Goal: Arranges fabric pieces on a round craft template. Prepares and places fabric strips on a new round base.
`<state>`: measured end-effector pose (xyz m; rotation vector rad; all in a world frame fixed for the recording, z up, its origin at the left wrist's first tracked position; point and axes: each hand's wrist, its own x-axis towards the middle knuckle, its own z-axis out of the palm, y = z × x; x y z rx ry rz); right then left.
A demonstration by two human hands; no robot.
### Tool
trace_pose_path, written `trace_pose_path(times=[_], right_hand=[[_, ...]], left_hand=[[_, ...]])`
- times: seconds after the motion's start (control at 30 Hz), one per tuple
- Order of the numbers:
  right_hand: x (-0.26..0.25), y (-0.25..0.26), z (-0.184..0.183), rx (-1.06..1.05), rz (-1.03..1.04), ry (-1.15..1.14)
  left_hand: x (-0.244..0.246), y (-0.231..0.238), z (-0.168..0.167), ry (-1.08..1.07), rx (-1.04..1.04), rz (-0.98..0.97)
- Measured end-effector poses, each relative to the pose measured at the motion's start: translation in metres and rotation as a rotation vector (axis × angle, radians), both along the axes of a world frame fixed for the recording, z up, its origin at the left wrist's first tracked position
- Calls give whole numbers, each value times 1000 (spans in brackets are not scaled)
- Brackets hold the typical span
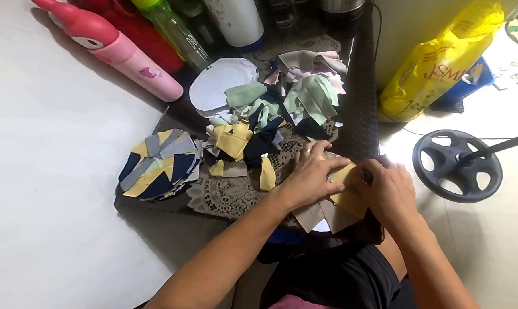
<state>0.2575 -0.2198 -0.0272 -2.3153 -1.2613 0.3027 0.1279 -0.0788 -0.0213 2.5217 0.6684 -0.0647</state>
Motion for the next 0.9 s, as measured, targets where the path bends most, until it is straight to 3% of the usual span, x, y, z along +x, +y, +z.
trace_pose_path(times=[0.13, 0.33, 0.53, 0.7, 0.9], right_hand=[[8, -6, 2, 64, 13, 70], [14, -21, -9, 320, -129, 62], [-1, -20, -17, 461, -132, 91], [-5, -25, -20, 548, -142, 85], [-5, -28, -24, 680, -165, 120]], left_hand=[[0, -1, 5, 35, -3, -33], [-18, -42, -6, -249, 231, 121], [4, -88, -6, 8, 266, 114], [12, -75, -7, 166, 148, 6], [-12, -36, -28, -155, 128, -476]])
